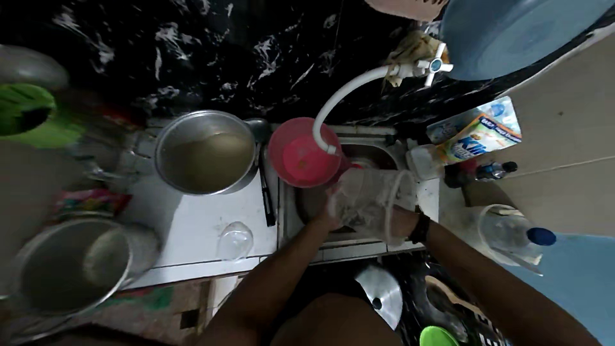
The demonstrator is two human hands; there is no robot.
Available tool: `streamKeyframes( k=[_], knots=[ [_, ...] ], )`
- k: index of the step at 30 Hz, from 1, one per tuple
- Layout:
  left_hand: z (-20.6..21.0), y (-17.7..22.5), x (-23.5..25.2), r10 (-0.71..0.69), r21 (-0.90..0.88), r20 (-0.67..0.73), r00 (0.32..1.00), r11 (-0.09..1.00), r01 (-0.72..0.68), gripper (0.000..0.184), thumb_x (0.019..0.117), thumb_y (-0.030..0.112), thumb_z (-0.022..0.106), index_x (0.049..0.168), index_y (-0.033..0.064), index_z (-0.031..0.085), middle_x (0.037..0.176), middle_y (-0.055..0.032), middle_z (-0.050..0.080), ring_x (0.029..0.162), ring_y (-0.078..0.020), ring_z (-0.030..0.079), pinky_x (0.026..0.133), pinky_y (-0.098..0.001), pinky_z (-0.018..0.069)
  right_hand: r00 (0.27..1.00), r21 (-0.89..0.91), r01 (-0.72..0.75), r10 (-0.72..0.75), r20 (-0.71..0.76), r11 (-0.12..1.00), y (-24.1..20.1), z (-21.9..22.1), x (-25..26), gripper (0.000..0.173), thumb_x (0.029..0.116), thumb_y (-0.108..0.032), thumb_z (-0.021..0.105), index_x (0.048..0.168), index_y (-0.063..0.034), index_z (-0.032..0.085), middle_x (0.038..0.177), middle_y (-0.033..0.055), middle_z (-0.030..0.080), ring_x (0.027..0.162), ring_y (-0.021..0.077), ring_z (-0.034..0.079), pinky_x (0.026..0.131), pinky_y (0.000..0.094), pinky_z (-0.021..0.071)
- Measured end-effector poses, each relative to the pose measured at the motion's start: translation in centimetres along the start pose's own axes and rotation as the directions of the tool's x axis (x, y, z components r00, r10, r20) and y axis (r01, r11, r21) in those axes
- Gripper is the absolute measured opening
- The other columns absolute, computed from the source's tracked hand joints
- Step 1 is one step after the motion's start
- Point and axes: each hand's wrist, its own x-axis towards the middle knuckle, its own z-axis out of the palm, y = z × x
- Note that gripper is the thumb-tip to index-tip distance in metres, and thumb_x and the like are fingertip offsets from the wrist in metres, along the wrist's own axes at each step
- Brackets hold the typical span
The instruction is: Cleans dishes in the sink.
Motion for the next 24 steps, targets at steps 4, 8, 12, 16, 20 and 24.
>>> streamKeyframes(
  k=[4, 8, 12, 16, 20, 24],
  knots=[
    [0.9, 0.3, -0.7, 0.086, 0.022, 0.089, 0.992, 0.996, -0.088, 0.055, 0.1059, 0.055, 0.025, 0.136, 0.0155, 0.049, 0.108, -0.0051, 0.068, 0.094, -0.0161, 0.067, 0.078, -0.0379, 0.0593, 0.97, 0.159, -0.086, 0.119, -0.213, 0.984, -1.8, -0.9, -1.0, 0.042, 0.0968, -0.005, 0.062, 0.135, 0.0109, 0.055, 0.122, 0.0228, 0.066, 0.11, 0.0198, 0.064, 0.101, 0.0337, 0.0501],
    [1.9, 1.4, -2.5, 0.215, 0.097, 0.059, 0.975, 0.971, -0.22, 0.049, 0.1112, 0.039, 0.02, 0.138, 0.0089, 0.047, 0.111, -0.0074, 0.066, 0.096, -0.0152, 0.066, 0.082, -0.0355, 0.0576, 0.978, -0.177, -0.18, 0.157, -0.135, 0.968, -0.2, -1.3, 0.0, 0.051, 0.1016, -0.018, 0.061, 0.143, 0.0113, 0.05, 0.142, 0.0327, 0.054, 0.137, 0.0421, 0.05, 0.118, 0.0524, 0.0354],
    [2.2, 1.4, -3.5, 0.3, 0.173, 0.086, 0.95, 0.935, -0.31, 0.038, 0.1089, 0.03, 0.03, 0.132, 0.0074, 0.05, 0.104, -0.0026, 0.068, 0.092, -0.0098, 0.067, 0.079, -0.0312, 0.0588, 0.943, 0.318, 0.169, -0.059, -0.329, 0.933, -0.9, 0.4, -1.8, 0.041, 0.0942, -0.007, 0.062, 0.13, 0.0133, 0.057, 0.117, 0.0148, 0.068, 0.106, 0.0046, 0.063, 0.097, 0.0194, 0.0504],
    [3.0, 2.4, -4.7, 0.298, 0.153, 0.117, 0.947, 0.937, -0.314, 0.042, 0.109, 0.032, 0.028, 0.138, 0.0077, 0.045, 0.111, -0.0038, 0.067, 0.098, -0.0108, 0.066, 0.083, -0.0323, 0.0581, 0.908, 0.38, 0.072, 0.097, -0.407, 0.922, -1.5, -0.1, -0.9, 0.049, 0.1013, -0.009, 0.057, 0.143, 0.0141, 0.045, 0.136, 0.0244, 0.059, 0.124, 0.0157, 0.059, 0.108, 0.0278, 0.0455],
    [2.4, 3.9, -4.6, 0.322, 0.154, 0.12, 0.939, 0.928, -0.338, 0.04, 0.1078, 0.032, 0.027, 0.131, 0.0087, 0.048, 0.105, -0.0011, 0.068, 0.093, -0.0093, 0.067, 0.079, -0.0313, 0.0588, 0.872, 0.479, 0.202, 0.066, -0.486, 0.854, -3.2, -0.1, -0.3, 0.044, 0.0991, -0.006, 0.057, 0.138, 0.0125, 0.05, 0.127, 0.0169, 0.065, 0.114, 0.0073, 0.062, 0.102, 0.0224, 0.0497],
    [1.7, 6.7, -5.0, 0.353, 0.05, 0.274, 0.895, 0.924, -0.379, 0.035, 0.0905, 0.044, 0.06, 0.108, 0.0143, 0.061, 0.092, 0.0021, 0.074, 0.084, -0.0087, 0.071, 0.073, -0.0303, 0.0615, 0.867, 0.626, 0.255, 0.111, -0.485, 0.737, -6.3, 0.5, -1.8, 0.028, 0.099, -0.009, 0.054, 0.122, 0.0067, 0.06, 0.105, 0.003, 0.07, 0.095, 0.0004, 0.065, 0.088, 0.0216, 0.0559]
  ],
)
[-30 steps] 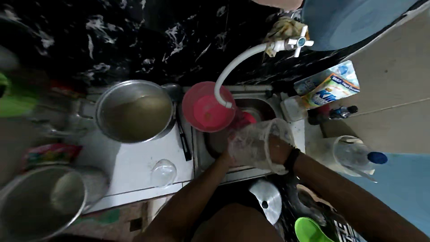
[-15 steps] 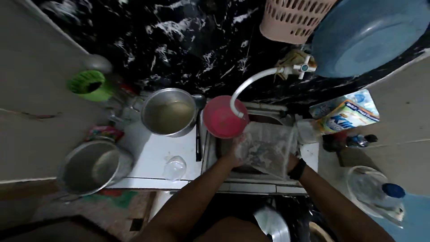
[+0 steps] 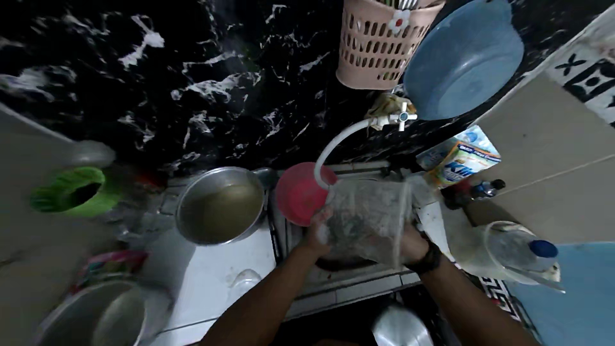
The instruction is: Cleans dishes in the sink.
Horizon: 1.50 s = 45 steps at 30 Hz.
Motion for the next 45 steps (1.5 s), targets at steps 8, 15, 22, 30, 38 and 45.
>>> streamKeyframes(
  k=[8, 15, 22, 30, 38, 45],
  knots=[
    [0.0, 4.6, 1.3, 0.102, -0.022, 0.135, 0.986, 0.995, -0.1, 0.061, 0.0637, 0.064, 0.084, 0.102, 0.0181, 0.071, 0.093, 0.0008, 0.075, 0.086, -0.0112, 0.073, 0.075, -0.0333, 0.0621, 0.909, -0.453, 0.383, -0.415, 0.032, 0.805, -2.3, 1.2, -3.5, 0.032, 0.0976, -0.02, 0.057, 0.119, -0.0008, 0.07, 0.116, 0.0063, 0.073, 0.112, 0.0102, 0.067, 0.099, 0.0309, 0.0548],
    [-1.3, 5.0, 0.9, 0.194, 0.287, 0.222, 0.955, 0.923, -0.254, 0.105, 0.072, 0.068, 0.077, 0.146, 0.0042, 0.041, 0.122, 0.0077, 0.066, 0.109, 0.0005, 0.063, 0.093, -0.0233, 0.0554, 0.898, 0.41, 0.41, -0.281, -0.339, 0.815, -4.8, 4.9, -2.2, 0.043, 0.0912, -0.036, 0.071, 0.124, -0.0109, 0.062, 0.104, -0.0039, 0.074, 0.096, 0.0069, 0.07, 0.086, 0.0297, 0.0608],
    [-1.4, 6.2, 1.5, 0.111, 0.268, 0.198, 0.974, 0.949, -0.163, 0.096, 0.0706, 0.068, 0.076, 0.142, 0.012, 0.046, 0.113, 0.0069, 0.069, 0.101, -0.0032, 0.067, 0.086, -0.0266, 0.0586, 0.962, -0.346, 0.268, -0.267, 0.052, 0.899, -1.1, 4.7, -2.2, 0.072, 0.0815, -0.035, 0.086, 0.138, -0.001, 0.058, 0.131, 0.0035, 0.067, 0.124, 0.0024, 0.06, 0.109, 0.0255, 0.0501],
    [-3.0, 6.2, -0.6, 0.171, 0.608, 0.482, 0.859, 0.641, -0.469, 0.122, 0.0747, 0.052, 0.081, 0.153, -0.0174, 0.018, 0.155, -0.0177, 0.042, 0.137, -0.0018, 0.045, 0.113, -0.0202, 0.0394, 0.95, 0.7, 0.311, -0.237, -0.205, 0.643, -4.1, 4.5, -1.0, 0.01, 0.0846, -0.022, 0.072, 0.093, -0.0181, 0.076, 0.077, -0.0039, 0.073, 0.066, 0.0041, 0.068, 0.063, 0.0237, 0.059],
    [-2.5, 6.8, -1.0, 0.11, 0.7, 0.31, 0.944, 0.645, -0.305, 0.084, 0.0923, 0.021, 0.07, 0.156, -0.0086, 0.024, 0.148, -0.0144, 0.05, 0.126, -0.0044, 0.056, 0.104, -0.0222, 0.0498, 0.959, 0.482, 0.278, -0.212, -0.188, 0.831, 0.0, 5.7, -0.3, 0.038, 0.0779, -0.032, 0.082, 0.11, -0.0166, 0.071, 0.097, -0.0057, 0.076, 0.088, 0.0042, 0.071, 0.079, 0.0262, 0.0609],
    [-5.0, 6.5, -2.0, 0.153, 0.678, 0.308, 0.939, 0.658, -0.329, 0.087, 0.0903, 0.018, 0.074, 0.158, -0.0022, 0.023, 0.151, -0.0127, 0.048, 0.126, -0.016, 0.06, 0.099, -0.0339, 0.0576, 0.852, 0.437, 0.416, -0.174, -0.494, 0.797, -1.2, 7.0, 1.1, 0.042, 0.0844, -0.006, 0.073, 0.123, 0.0033, 0.06, 0.104, 0.0108, 0.074, 0.096, 0.0177, 0.073, 0.087, 0.0367, 0.063]
  ],
)
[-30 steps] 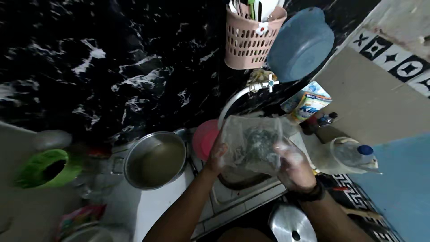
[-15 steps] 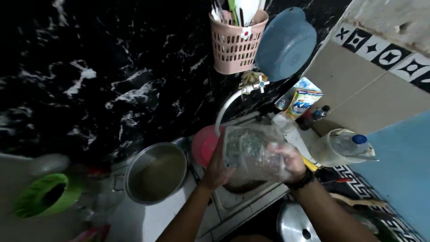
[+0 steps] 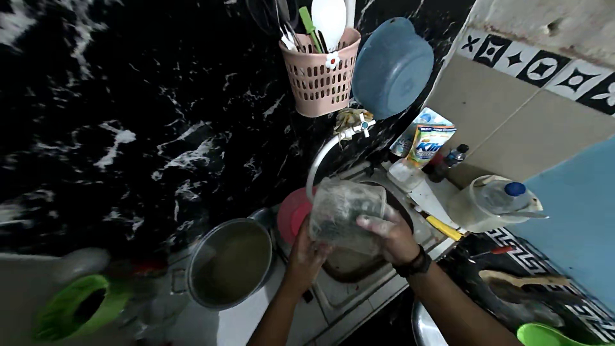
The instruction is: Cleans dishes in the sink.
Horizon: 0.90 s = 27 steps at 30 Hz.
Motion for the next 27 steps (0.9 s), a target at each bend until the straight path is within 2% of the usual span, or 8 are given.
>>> streamKeyframes(
  k=[3, 6, 9, 12, 16, 21, 24, 27],
  knots=[
    [-0.1, 2.3, 0.4, -0.201, 0.006, -0.058, 0.978, 0.979, 0.202, 0.078, 0.0958, 0.027, 0.065, 0.157, 0.0002, 0.025, 0.144, -0.0122, 0.053, 0.121, -0.0132, 0.062, 0.096, -0.0338, 0.0587, 0.995, -0.327, 0.057, -0.028, 0.092, 0.943, 0.2, 0.3, -1.7, 0.059, 0.0754, -0.016, 0.087, 0.126, 0.0008, 0.062, 0.108, 0.0005, 0.075, 0.1, 0.0059, 0.071, 0.091, 0.0266, 0.0613],
    [0.9, 3.5, 0.8, -0.188, 0.064, -0.039, 0.981, 0.98, 0.19, 0.068, 0.0957, 0.025, 0.066, 0.15, -0.0047, 0.038, 0.134, -0.0095, 0.061, 0.114, -0.0033, 0.062, 0.096, -0.0234, 0.0543, 0.947, 0.154, -0.095, 0.041, 0.32, 0.983, 1.4, 0.0, -2.6, 0.032, 0.0845, -0.04, 0.077, 0.112, -0.0227, 0.075, 0.1, -0.0081, 0.077, 0.092, 0.0023, 0.072, 0.082, 0.026, 0.0611],
    [1.3, 1.3, 0.3, -0.01, -0.009, 0.006, 1.0, 1.0, 0.01, 0.072, 0.0951, 0.016, 0.067, 0.153, -0.0092, 0.031, 0.147, -0.0144, 0.052, 0.126, -0.0071, 0.058, 0.103, -0.0256, 0.052, 0.994, 0.311, -0.065, 0.035, 0.103, 0.948, -0.5, 0.8, -1.1, 0.028, 0.0878, -0.042, 0.07, 0.103, -0.0183, 0.072, 0.092, -0.0013, 0.077, 0.083, 0.0094, 0.074, 0.075, 0.0321, 0.0637],
    [1.3, 0.0, 0.1, -0.028, -0.058, 0.024, 0.999, 0.998, 0.029, 0.08, 0.0937, 0.015, 0.07, 0.158, -0.0042, 0.026, 0.155, -0.0165, 0.044, 0.134, -0.0171, 0.054, 0.106, -0.0323, 0.0524, 0.988, -0.09, 0.006, -0.02, -0.155, 0.996, -1.2, 0.2, 0.0, 0.043, 0.0836, -0.011, 0.076, 0.122, 0.0003, 0.06, 0.099, 0.0071, 0.075, 0.09, 0.0139, 0.073, 0.082, 0.0327, 0.0638],
    [2.7, 2.0, 1.5, -0.335, -0.081, 0.031, 0.942, 0.938, 0.336, 0.068, 0.1001, 0.023, 0.06, 0.158, 0.0043, 0.029, 0.145, -0.0143, 0.053, 0.122, -0.0202, 0.062, 0.096, -0.0382, 0.059, 0.992, -0.371, -0.024, -0.023, -0.122, 0.928, 0.3, -2.1, -0.7, 0.06, 0.0726, -0.019, 0.088, 0.123, 0.0001, 0.063, 0.104, 0.0055, 0.075, 0.094, 0.0132, 0.073, 0.084, 0.0325, 0.0637],
    [5.6, 0.9, 1.8, -0.214, -0.07, 0.063, 0.975, 0.973, 0.218, 0.07, 0.0953, 0.014, 0.066, 0.154, -0.0034, 0.032, 0.139, -0.0105, 0.058, 0.118, -0.008, 0.062, 0.098, -0.0267, 0.0554, 0.992, 0.256, -0.125, 0.117, 0.043, 0.959, 0.1, -3.2, -1.2, 0.073, 0.074, -0.067, 0.078, 0.12, -0.0128, 0.064, 0.103, 0.0002, 0.076, 0.095, 0.012, 0.073, 0.083, 0.0352, 0.0634],
    [6.8, -0.9, 2.1, -0.114, -0.06, 0.104, 0.988, 0.991, 0.121, 0.075, 0.0929, 0.009, 0.07, 0.156, -0.0053, 0.031, 0.15, -0.0153, 0.05, 0.127, -0.0142, 0.059, 0.103, -0.03, 0.0541, 0.983, 0.156, -0.051, 0.077, -0.168, 0.986, -1.4, -5.1, 0.4, 0.042, 0.0859, -0.032, 0.072, 0.118, -0.006, 0.062, 0.099, 0.0057, 0.075, 0.089, 0.0153, 0.073, 0.078, 0.0362, 0.064],
    [7.4, -0.1, 3.0, -0.336, -0.103, 0.071, 0.939, 0.934, 0.342, 0.067, 0.099, 0.017, 0.064, 0.156, 0.004, 0.031, 0.142, -0.0154, 0.055, 0.119, -0.0234, 0.064, 0.093, -0.0406, 0.0601, 0.98, -0.324, -0.037, -0.029, -0.197, 0.945, -1.5, -7.2, 0.4, 0.06, 0.0755, -0.011, 0.085, 0.128, 0.002, 0.061, 0.11, 0.0094, 0.074, 0.101, 0.0175, 0.073, 0.09, 0.0366, 0.0634]
  ],
)
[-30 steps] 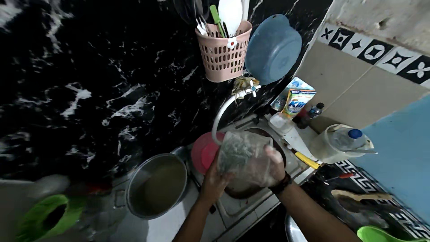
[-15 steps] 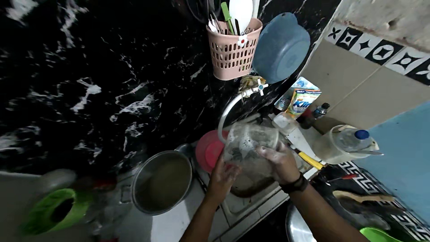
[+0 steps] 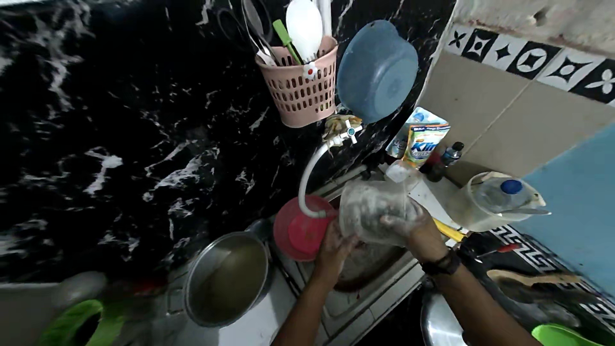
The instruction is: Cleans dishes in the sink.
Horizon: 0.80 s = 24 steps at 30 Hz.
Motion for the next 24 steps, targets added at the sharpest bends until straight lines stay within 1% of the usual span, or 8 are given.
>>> streamKeyframes(
  k=[4, 7, 10, 13, 16, 19, 22, 24],
  knots=[
    [0.9, 1.8, 1.1, -0.24, 0.032, -0.076, 0.968, 0.97, 0.242, 0.064, 0.1044, 0.042, 0.055, 0.155, 0.0088, 0.036, 0.143, -0.0161, 0.055, 0.125, -0.0248, 0.059, 0.099, -0.0466, 0.0541, 0.959, 0.105, -0.087, 0.055, 0.279, 0.991, 0.9, -0.7, -2.3, 0.074, 0.0731, -0.044, 0.086, 0.13, -0.0048, 0.06, 0.11, -0.0005, 0.074, 0.099, 0.0081, 0.071, 0.088, 0.0298, 0.0611],
    [1.7, -0.5, 0.3, 0.016, 0.104, 0.003, 1.0, 0.994, -0.016, 0.064, 0.0996, 0.029, 0.062, 0.151, -0.002, 0.04, 0.141, -0.0141, 0.057, 0.123, -0.0132, 0.06, 0.103, -0.0319, 0.0526, 0.984, 0.525, -0.161, 0.095, 0.152, 0.836, 0.8, 0.2, -1.8, 0.104, 0.0657, -0.087, 0.068, 0.132, -0.0079, 0.056, 0.111, 0.0052, 0.074, 0.101, 0.0166, 0.072, 0.087, 0.0412, 0.0627],
    [1.2, -2.9, 0.4, 0.23, 0.057, 0.14, 0.963, 0.969, -0.24, 0.075, 0.0943, 0.017, 0.069, 0.154, -0.0076, 0.031, 0.153, -0.0186, 0.046, 0.133, -0.0147, 0.054, 0.108, -0.0301, 0.05, 0.991, 0.516, -0.112, 0.136, -0.009, 0.849, 1.0, -0.2, -1.7, 0.072, 0.0833, -0.054, 0.075, 0.131, -0.0044, 0.054, 0.105, 0.0087, 0.073, 0.093, 0.0188, 0.073, 0.08, 0.0398, 0.0643],
    [0.6, -2.5, 1.1, 0.014, -0.039, 0.096, 0.995, 0.999, -0.01, 0.065, 0.0979, 0.018, 0.062, 0.154, 0.0033, 0.033, 0.144, -0.0161, 0.053, 0.122, -0.0248, 0.062, 0.095, -0.042, 0.0595, 0.994, 0.062, -0.032, 0.038, -0.101, 0.998, 1.3, -1.0, -2.2, 0.061, 0.0769, -0.011, 0.083, 0.131, 0.0029, 0.058, 0.109, 0.0102, 0.074, 0.097, 0.0176, 0.074, 0.086, 0.0358, 0.0643],
    [0.9, -0.3, 1.5, -0.266, -0.012, -0.053, 0.963, 0.964, 0.266, 0.059, 0.1083, 0.038, 0.047, 0.158, 0.011, 0.032, 0.151, -0.0167, 0.048, 0.132, -0.029, 0.054, 0.102, -0.0514, 0.0519, 0.996, -0.093, 0.049, -0.041, 0.078, 0.995, 2.0, -0.7, -3.4, 0.067, 0.0734, -0.026, 0.088, 0.13, -0.0023, 0.061, 0.113, 0.0011, 0.072, 0.101, 0.0061, 0.069, 0.089, 0.0269, 0.0606],
    [1.3, -0.8, 0.4, -0.092, 0.162, -0.035, 0.995, 0.982, 0.096, 0.053, 0.1063, 0.029, 0.05, 0.15, -0.0012, 0.043, 0.141, -0.0167, 0.055, 0.124, -0.0164, 0.056, 0.103, -0.035, 0.0492, 0.982, 0.429, -0.173, 0.121, 0.145, 0.887, 2.4, 0.5, -3.7, 0.067, 0.0733, -0.056, 0.083, 0.119, -0.0109, 0.063, 0.097, -0.0017, 0.075, 0.085, 0.0089, 0.072, 0.075, 0.0313, 0.0628],
    [1.2, -3.1, -0.6, 0.152, 0.093, 0.055, 0.987, 0.983, -0.156, 0.064, 0.0997, 0.017, 0.061, 0.153, -0.0076, 0.034, 0.152, -0.0178, 0.046, 0.131, -0.0095, 0.054, 0.107, -0.0251, 0.0477, 0.985, 0.577, -0.166, 0.163, 0.057, 0.8, 1.6, 0.4, -2.5, 0.057, 0.0762, -0.047, 0.081, 0.114, -0.0093, 0.062, 0.093, 0.0034, 0.075, 0.084, 0.0148, 0.074, 0.073, 0.037, 0.0645],
    [0.3, -4.0, -0.3, 0.186, 0.026, 0.082, 0.979, 0.982, -0.188, 0.071, 0.0967, 0.013, 0.064, 0.156, -0.0066, 0.029, 0.155, -0.0178, 0.043, 0.134, -0.0139, 0.052, 0.109, -0.0287, 0.0482, 0.996, 0.285, -0.083, 0.09, -0.012, 0.955, 1.5, -0.3, -2.1, 0.049, 0.0816, -0.024, 0.079, 0.121, -0.0012, 0.061, 0.1, 0.0057, 0.074, 0.091, 0.0144, 0.073, 0.08, 0.0337, 0.0633]
  ],
)
